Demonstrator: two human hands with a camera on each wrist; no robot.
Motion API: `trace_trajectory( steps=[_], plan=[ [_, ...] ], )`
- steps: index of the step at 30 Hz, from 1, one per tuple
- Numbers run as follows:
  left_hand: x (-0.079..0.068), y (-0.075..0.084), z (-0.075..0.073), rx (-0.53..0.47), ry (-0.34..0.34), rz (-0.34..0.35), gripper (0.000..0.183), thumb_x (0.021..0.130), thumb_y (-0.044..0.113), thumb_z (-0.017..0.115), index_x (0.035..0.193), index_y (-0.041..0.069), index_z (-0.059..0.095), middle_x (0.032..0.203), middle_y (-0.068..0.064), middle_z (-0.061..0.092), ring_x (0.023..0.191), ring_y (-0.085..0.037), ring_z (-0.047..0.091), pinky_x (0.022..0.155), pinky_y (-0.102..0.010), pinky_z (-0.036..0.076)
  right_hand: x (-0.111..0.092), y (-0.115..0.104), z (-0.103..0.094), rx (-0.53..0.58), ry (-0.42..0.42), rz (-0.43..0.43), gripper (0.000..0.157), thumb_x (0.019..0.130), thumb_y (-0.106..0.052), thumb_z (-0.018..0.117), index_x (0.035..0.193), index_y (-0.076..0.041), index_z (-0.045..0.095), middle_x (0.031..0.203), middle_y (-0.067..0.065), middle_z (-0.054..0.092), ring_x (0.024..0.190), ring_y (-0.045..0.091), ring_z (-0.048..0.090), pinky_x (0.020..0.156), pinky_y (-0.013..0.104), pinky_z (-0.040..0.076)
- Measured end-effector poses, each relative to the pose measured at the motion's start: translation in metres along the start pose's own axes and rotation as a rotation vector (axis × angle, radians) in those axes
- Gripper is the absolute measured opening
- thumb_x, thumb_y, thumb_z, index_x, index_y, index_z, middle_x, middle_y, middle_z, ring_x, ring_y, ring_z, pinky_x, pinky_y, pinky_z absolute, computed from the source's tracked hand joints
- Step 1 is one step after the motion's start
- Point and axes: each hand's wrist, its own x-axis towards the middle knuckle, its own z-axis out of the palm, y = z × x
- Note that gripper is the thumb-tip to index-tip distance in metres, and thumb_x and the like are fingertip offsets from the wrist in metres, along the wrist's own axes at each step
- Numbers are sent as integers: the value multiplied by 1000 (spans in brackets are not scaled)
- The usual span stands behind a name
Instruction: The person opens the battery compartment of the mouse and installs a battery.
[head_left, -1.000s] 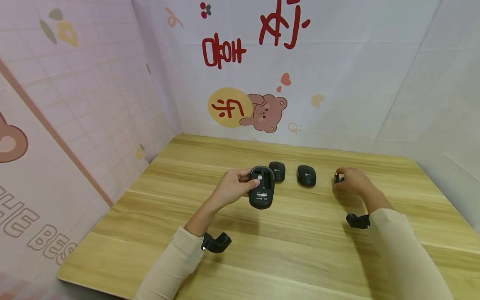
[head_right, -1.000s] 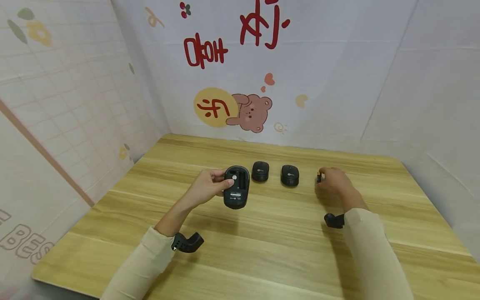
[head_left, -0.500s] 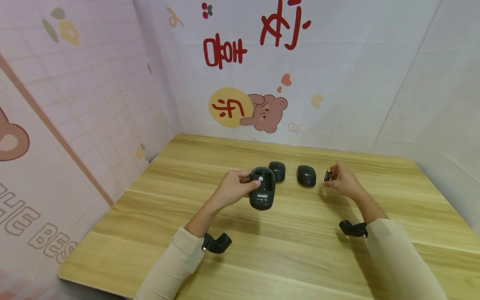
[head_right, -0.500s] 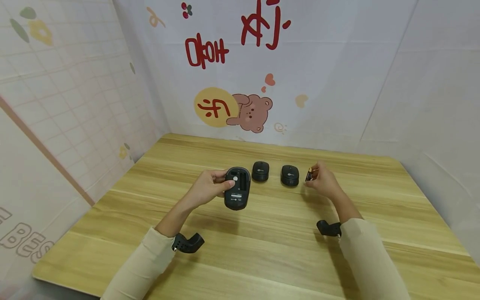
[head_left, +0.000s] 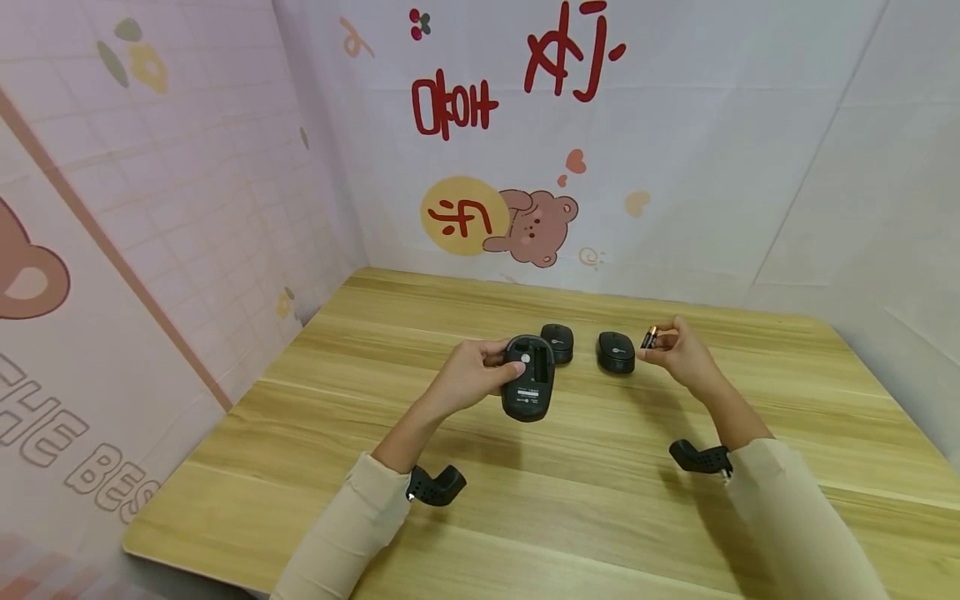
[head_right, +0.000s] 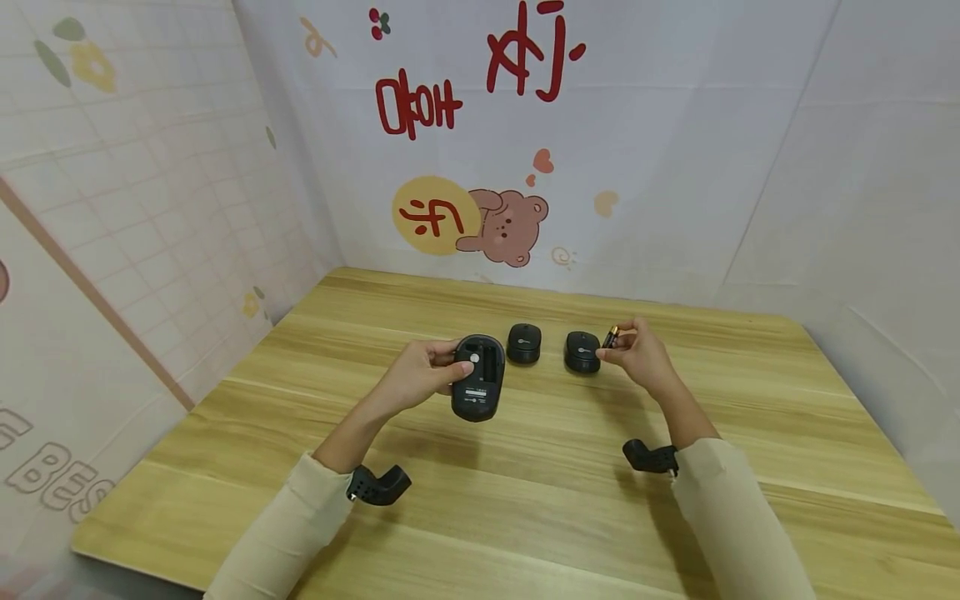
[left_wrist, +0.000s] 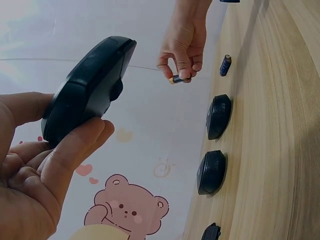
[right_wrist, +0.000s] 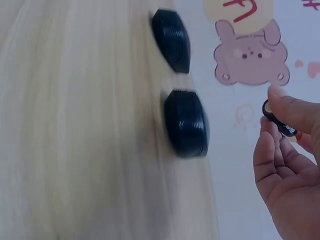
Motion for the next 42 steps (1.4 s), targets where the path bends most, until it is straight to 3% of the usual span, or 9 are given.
trace_trajectory(
  steps=[5,14,20,31,36,42],
  plan=[
    [1,0,1,21,-3,1,42,89,2,60,127,-10,49,103,-26,63,83,-27,67,67,-30,56,-1,-15,4,53,3,-19,66,87,-21,66,133,7,28,106,20,49,86,14,55,69,19,51],
    [3,0,3,17,-7,1,42,89,2,59,127,-10,49,103,-25,63,83,-27,67,67,-31,56,-6,-41,17,50,51,-101,45,88,-16,64,120,7,41,87,14,62,73,13,62,65,23,52],
    [4,-1,5,-1,-12,-12,43,89,2,59,128,-10,47,108,-26,61,85,-27,67,68,-30,56,-10,-60,26,82,70,-161,35,89,-10,63,113,8,46,87,17,64,68,9,61,64,22,53],
    [7,-1,9,-21,-29,-9,43,89,1,59,128,-10,47,106,-26,62,87,-27,66,68,-31,56,-28,-99,38,279,87,-251,26,87,-5,63,105,7,48,79,-8,63,70,13,63,65,22,54],
    [8,-3,10,-13,-38,12,43,89,1,58,129,-11,46,107,-27,61,87,-27,66,68,-32,56,-38,-116,43,339,94,-327,17,86,-1,63,98,2,52,79,-7,65,69,13,63,63,20,54],
    [11,-9,11,-13,-36,6,43,88,1,59,128,-11,47,107,-27,61,88,-28,66,67,-30,56,-47,-130,50,318,99,-430,20,84,-2,65,97,7,52,79,4,66,64,12,61,59,20,53]
  ],
)
